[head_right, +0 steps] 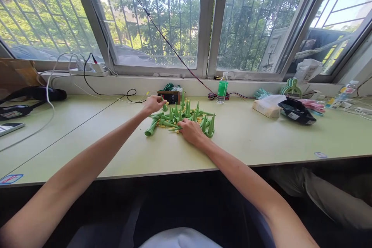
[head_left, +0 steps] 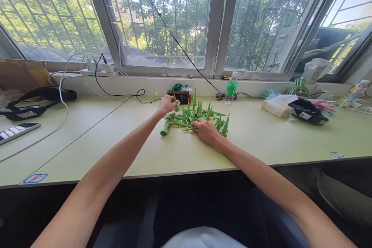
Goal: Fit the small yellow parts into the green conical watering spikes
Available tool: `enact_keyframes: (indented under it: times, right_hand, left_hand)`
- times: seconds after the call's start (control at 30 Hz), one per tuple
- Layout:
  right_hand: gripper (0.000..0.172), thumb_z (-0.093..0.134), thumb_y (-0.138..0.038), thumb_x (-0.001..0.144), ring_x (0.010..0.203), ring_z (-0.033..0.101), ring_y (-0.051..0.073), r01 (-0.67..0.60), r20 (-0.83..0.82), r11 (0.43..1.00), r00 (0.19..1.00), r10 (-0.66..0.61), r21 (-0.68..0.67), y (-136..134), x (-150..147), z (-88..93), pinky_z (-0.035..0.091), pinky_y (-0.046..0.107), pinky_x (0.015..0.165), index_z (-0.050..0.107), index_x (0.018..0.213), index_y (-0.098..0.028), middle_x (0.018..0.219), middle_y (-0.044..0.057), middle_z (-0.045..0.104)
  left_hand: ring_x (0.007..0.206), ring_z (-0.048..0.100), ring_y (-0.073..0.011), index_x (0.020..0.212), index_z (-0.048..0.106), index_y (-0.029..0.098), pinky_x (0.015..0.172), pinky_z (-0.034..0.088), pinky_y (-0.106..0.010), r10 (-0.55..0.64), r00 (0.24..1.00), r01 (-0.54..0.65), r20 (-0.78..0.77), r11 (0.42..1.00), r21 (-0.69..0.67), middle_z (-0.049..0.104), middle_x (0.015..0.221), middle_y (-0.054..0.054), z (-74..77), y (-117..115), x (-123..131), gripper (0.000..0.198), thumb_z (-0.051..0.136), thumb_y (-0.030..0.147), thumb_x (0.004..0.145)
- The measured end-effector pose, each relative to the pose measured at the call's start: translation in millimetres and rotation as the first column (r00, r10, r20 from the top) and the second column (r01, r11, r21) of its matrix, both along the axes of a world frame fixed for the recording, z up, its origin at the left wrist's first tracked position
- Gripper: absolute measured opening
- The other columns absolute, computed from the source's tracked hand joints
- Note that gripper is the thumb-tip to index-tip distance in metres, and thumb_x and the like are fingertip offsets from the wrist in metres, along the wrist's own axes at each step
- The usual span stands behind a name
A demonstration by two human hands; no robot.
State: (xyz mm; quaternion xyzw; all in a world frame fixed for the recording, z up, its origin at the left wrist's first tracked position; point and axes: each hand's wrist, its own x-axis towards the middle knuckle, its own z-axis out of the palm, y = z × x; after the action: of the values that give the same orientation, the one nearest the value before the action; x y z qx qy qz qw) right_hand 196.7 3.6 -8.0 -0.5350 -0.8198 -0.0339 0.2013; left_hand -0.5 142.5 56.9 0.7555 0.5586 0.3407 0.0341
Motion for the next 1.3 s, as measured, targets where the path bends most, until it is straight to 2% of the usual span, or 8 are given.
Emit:
enact_keyframes:
  times: [0.1, 0.27, 0.6, 0.8, 0.93, 1.03, 1.17, 1.3]
  right_hand:
    - [0.025, 0.060, -0.024, 0.094, 0.098, 0.066, 0.022, -0.006, 0.021, 1.000, 1.000, 0.006, -0.007, 0, 0, 1.3, 0.046, 0.028, 0.076, 0.066, 0.118, -0.021, 0.114, 0.009, 0.064]
    - [0.025, 0.059, -0.026, 0.095, 0.096, 0.065, 0.022, -0.001, 0.035, 1.000, 0.999, 0.001, -0.018, 0, 0, 2.5, 0.045, 0.028, 0.075, 0.065, 0.118, -0.021, 0.111, 0.009, 0.064]
    - [0.017, 0.056, -0.022, 0.096, 0.086, 0.066, 0.020, 0.002, 0.107, 1.000, 0.994, -0.004, 0.016, 1, 0, 1.7, 0.042, 0.026, 0.066, 0.066, 0.110, -0.021, 0.109, 0.008, 0.063]
    - [0.019, 0.049, -0.020, 0.098, 0.083, 0.066, 0.019, 0.007, 0.153, 1.000, 0.988, -0.009, 0.015, -3, -1, 3.8, 0.041, 0.027, 0.067, 0.065, 0.109, -0.020, 0.109, 0.009, 0.061]
    - [0.020, 0.048, -0.019, 0.099, 0.079, 0.065, 0.019, 0.017, 0.173, 1.000, 0.985, -0.019, 0.013, -4, -2, 5.0, 0.042, 0.028, 0.068, 0.065, 0.109, -0.019, 0.108, 0.010, 0.060]
    - [0.019, 0.049, -0.020, 0.099, 0.079, 0.065, 0.018, 0.021, 0.155, 1.000, 0.988, -0.023, 0.016, -5, -2, 5.6, 0.042, 0.028, 0.067, 0.065, 0.108, -0.018, 0.110, 0.010, 0.060]
    - [0.020, 0.048, -0.021, 0.099, 0.079, 0.064, 0.017, 0.019, 0.100, 0.999, 0.995, -0.022, 0.031, -5, -3, 6.1, 0.042, 0.026, 0.067, 0.065, 0.108, -0.017, 0.110, 0.009, 0.061]
    - [0.022, 0.048, -0.023, 0.100, 0.082, 0.064, 0.017, 0.020, -0.003, 0.996, 1.000, -0.020, 0.089, -6, -3, 5.1, 0.043, 0.026, 0.068, 0.064, 0.114, -0.018, 0.108, 0.008, 0.062]
  left_hand:
    - [0.070, 0.062, -0.0223, 0.053, 0.060, 0.019, 0.069, 0.046, -0.032, -0.012, 1.000, 0.012, -0.024, 1.000, -0.007, 0.064, 0.058, -0.007, -10.8, 11, 4, 0.027, 0.064, 0.033, 0.077]
    - [0.065, 0.060, -0.0223, 0.048, 0.056, 0.021, 0.065, 0.045, -0.032, -0.046, 0.996, 0.043, -0.077, 0.998, -0.038, 0.059, 0.052, -0.007, -22.0, 15, 3, 0.030, 0.069, 0.035, 0.072]
    - [0.071, 0.062, -0.0248, 0.049, 0.050, 0.021, 0.071, 0.047, -0.034, -0.035, 0.992, 0.029, -0.117, 0.998, -0.050, 0.063, 0.060, -0.009, -22.2, 16, 1, 0.033, 0.068, 0.033, 0.074]
    - [0.074, 0.063, -0.0246, 0.062, 0.055, 0.020, 0.070, 0.046, -0.032, -0.048, 0.993, 0.041, -0.109, 0.997, -0.071, 0.068, 0.068, -0.008, -20.1, 12, -1, 0.023, 0.071, 0.033, 0.073]
    - [0.079, 0.064, -0.0231, 0.082, 0.061, 0.018, 0.072, 0.046, -0.030, -0.060, 0.992, 0.053, -0.109, 0.997, -0.062, 0.072, 0.084, -0.010, -16.0, -2, -9, 0.019, 0.068, 0.035, 0.077]
    - [0.086, 0.064, -0.0247, 0.085, 0.063, 0.016, 0.074, 0.047, -0.031, -0.002, 0.984, 0.001, -0.181, 1.000, -0.003, 0.071, 0.093, -0.013, -11.0, -21, -19, 0.022, 0.064, 0.037, 0.080]
    - [0.086, 0.065, -0.0255, 0.079, 0.065, 0.016, 0.070, 0.046, -0.030, -0.043, 0.926, -0.028, -0.375, 0.983, -0.181, 0.071, 0.086, -0.011, -6.0, -50, -30, 0.019, 0.061, 0.035, 0.080]
    - [0.090, 0.065, -0.0277, 0.086, 0.068, 0.017, 0.069, 0.046, -0.030, -0.066, 0.844, -0.102, -0.533, 0.955, -0.280, 0.072, 0.092, -0.012, -7.4, -74, -31, 0.020, 0.064, 0.030, 0.073]
